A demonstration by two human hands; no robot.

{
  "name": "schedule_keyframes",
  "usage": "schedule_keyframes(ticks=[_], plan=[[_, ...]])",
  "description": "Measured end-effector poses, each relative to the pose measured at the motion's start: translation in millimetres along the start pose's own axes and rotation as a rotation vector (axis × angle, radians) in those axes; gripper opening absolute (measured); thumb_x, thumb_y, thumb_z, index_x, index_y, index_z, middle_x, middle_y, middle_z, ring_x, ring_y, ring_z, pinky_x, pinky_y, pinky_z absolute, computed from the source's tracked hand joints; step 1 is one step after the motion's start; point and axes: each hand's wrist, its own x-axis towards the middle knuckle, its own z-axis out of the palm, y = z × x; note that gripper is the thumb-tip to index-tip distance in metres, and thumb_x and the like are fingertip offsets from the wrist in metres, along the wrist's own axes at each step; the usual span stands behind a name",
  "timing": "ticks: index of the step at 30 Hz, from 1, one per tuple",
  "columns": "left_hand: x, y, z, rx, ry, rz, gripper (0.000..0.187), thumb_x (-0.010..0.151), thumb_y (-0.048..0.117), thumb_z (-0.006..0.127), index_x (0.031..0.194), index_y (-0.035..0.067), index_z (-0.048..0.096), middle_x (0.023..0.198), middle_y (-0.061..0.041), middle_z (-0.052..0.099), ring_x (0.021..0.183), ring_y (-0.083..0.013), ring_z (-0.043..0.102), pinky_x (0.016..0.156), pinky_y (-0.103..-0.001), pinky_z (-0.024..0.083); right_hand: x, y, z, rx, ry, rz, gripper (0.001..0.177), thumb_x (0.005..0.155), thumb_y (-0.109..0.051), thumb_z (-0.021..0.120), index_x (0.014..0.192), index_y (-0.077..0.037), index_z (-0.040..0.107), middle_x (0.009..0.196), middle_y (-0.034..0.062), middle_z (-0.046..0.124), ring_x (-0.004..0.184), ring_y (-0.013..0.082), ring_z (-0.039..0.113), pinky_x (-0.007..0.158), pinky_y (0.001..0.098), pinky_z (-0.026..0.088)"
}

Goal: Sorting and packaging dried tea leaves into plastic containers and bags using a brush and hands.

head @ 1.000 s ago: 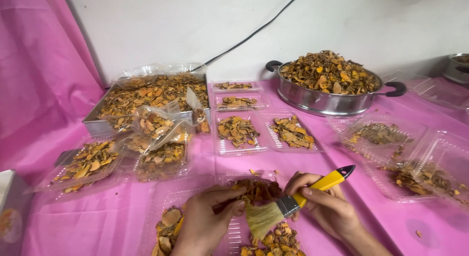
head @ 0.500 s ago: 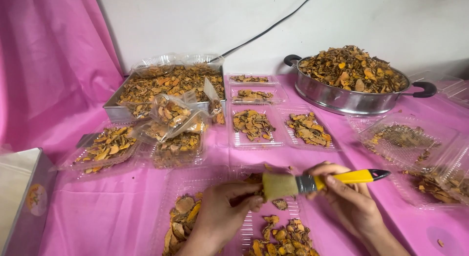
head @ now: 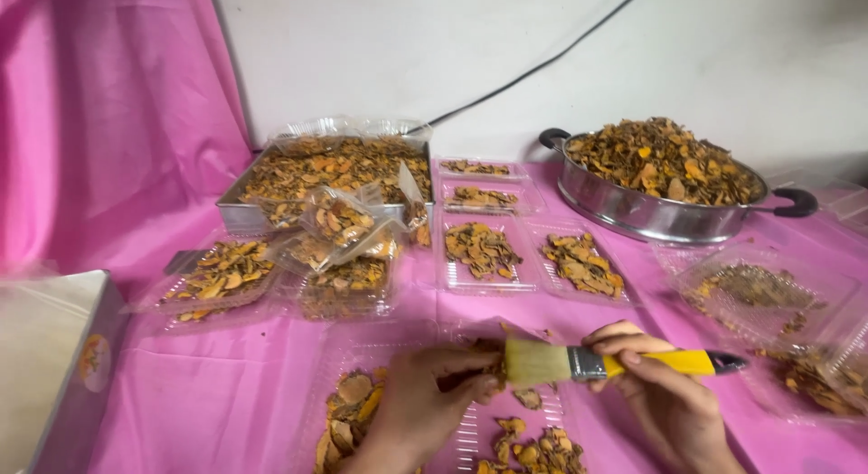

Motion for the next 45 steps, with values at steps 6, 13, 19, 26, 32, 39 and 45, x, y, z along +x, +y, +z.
schedule_keyframes(ticks=[6,13,19,26,32,39,45], plan=[[-9,41,-5,-0.014,0.015,-0.358,0.032,0.083,0.009,0.079,0.111,0.022,0.085,0.108,-0.002,0.084,0.083,-0.0062,0.077,0.073,-0.014,0.066,1,-6,30,-0.176,-0.196,-0.251,0.038,0.096,0.009,0.046,0.122,0.0,0.073,0.116,0.025,0.075,0.114,0.0418,0.063,0.067,0.0414,0.072],[-9,31,-4,0.134,-0.038,-0.281,0.03,0.087,0.015,0.074,0.113,0.03,0.081,0.134,0.003,0.076,0.121,-0.0089,0.074,0.112,-0.023,0.056,1,-8,21,-0.228,-0.241,-0.172,0.033,0.102,-0.005,0.048,0.117,-0.003,0.076,0.111,0.0194,0.078,0.11,0.0383,0.065,0.087,0.0534,0.064],[-8,21,-8,0.036,-0.038,-0.157,0.027,0.085,0.01,0.077,0.11,0.018,0.084,0.105,-0.002,0.085,0.07,-0.0057,0.078,0.073,-0.015,0.066,9,-13,19,-0.158,-0.427,-0.197,0.032,0.105,-0.011,0.05,0.125,-0.012,0.075,0.115,0.0171,0.078,0.105,0.0386,0.067,0.086,0.053,0.058],[-11,20,-36,0.356,0.106,0.207,0.031,0.092,0.013,0.068,0.121,0.012,0.077,0.104,-0.002,0.078,0.082,-0.014,0.075,0.08,-0.024,0.065,2,-1,-9,-0.052,0.208,-0.059,0.031,0.092,0.0,0.049,0.102,0.015,0.074,0.109,0.0332,0.07,0.079,0.0452,0.072,0.064,0.0432,0.062],[-10,5,-23,0.401,0.057,0.249,0.026,0.091,0.018,0.068,0.114,0.014,0.08,0.102,-0.001,0.079,0.086,-0.0144,0.076,0.079,-0.026,0.065,2,6,-16,-0.075,0.314,-0.048,0.03,0.089,0.0,0.05,0.097,0.019,0.072,0.104,0.0315,0.068,0.068,0.0477,0.069,0.058,0.041,0.055],[-9,-7,-17,0.537,-0.028,0.212,0.026,0.094,0.022,0.064,0.114,0.019,0.08,0.107,0.002,0.078,0.098,-0.0159,0.073,0.086,-0.032,0.061,5,2,-12,-0.11,0.33,-0.039,0.03,0.088,-0.001,0.051,0.097,0.018,0.072,0.101,0.0293,0.069,0.066,0.0448,0.069,0.055,0.0384,0.055],[-7,-4,-12,0.418,-0.026,0.31,0.049,0.094,0.015,0.061,0.143,0.017,0.06,0.142,-0.007,0.064,0.129,-0.024,0.062,0.105,-0.039,0.052,7,-2,-3,-0.094,0.285,-0.055,0.03,0.087,-0.001,0.05,0.093,0.016,0.073,0.097,0.0318,0.068,0.064,0.0447,0.068,0.051,0.0377,0.054]])
